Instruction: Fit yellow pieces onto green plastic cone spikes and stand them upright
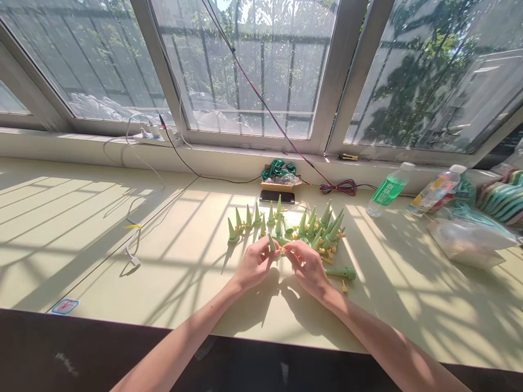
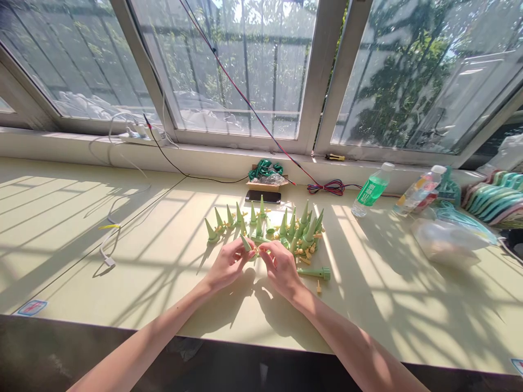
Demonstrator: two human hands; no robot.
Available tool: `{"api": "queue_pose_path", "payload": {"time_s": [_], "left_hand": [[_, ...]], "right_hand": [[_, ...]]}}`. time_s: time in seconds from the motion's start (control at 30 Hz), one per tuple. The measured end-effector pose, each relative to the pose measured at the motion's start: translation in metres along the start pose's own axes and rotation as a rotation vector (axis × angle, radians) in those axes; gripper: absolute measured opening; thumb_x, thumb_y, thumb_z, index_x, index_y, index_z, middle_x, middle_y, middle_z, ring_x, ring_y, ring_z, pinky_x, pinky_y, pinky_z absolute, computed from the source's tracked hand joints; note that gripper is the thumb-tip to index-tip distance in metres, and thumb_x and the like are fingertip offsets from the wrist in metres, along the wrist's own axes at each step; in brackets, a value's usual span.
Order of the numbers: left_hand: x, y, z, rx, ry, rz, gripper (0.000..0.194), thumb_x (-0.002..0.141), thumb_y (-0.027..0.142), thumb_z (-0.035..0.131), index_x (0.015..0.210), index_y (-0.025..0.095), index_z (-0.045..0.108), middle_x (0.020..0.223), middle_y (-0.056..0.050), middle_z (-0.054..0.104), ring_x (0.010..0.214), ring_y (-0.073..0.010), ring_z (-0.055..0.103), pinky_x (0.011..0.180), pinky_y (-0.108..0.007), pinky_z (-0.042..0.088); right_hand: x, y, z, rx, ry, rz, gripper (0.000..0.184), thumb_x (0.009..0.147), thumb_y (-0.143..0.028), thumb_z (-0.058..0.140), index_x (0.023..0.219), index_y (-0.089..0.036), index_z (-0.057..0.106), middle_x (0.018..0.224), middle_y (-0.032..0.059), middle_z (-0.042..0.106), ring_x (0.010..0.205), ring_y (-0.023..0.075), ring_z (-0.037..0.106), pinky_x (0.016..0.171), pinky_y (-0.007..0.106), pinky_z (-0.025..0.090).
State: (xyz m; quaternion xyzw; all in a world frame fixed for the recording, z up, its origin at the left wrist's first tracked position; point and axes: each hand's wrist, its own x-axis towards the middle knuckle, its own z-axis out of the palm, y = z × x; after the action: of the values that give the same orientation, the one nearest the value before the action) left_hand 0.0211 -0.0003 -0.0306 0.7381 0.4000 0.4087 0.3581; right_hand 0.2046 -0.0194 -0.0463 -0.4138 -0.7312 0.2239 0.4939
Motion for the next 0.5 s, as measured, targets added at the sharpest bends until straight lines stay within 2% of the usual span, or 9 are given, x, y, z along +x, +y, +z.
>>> {"api": "queue_pose_path", "payload": {"time_s": [0.2,0.5], "left_hand": [[-0.0002,0.0002,-0.0007,0.013,0.003,0.007,0.018,0.094,0.033,0.058,0.089,0.016,0.062,0.079,-0.002,0.059,0.059,-0.0097,0.046,0.05,-0.02,0.036],[-0.0005,-0.0018,-0.0005,0.0,0.009,0.007,0.018,0.094,0.033,0.058,0.091,0.016,0.063,0.08,-0.002,0.059,0.06,-0.0104,0.048,0.053,-0.022,0.041]], "right_hand": [[0.0,-0.0004,-0.0005,0.0,-0.003,-0.001,0.023,0.102,-0.034,0.051,0.098,-0.021,0.07,0.094,0.0068,0.07,0.067,0.016,0.062,0.054,0.028,0.05],[-0.0003,0.0025,0.001,0.034,-0.006,0.02,0.027,0.103,-0.041,0.051,0.1,-0.021,0.069,0.096,0.0072,0.07,0.061,0.0136,0.061,0.051,0.026,0.05]]}}
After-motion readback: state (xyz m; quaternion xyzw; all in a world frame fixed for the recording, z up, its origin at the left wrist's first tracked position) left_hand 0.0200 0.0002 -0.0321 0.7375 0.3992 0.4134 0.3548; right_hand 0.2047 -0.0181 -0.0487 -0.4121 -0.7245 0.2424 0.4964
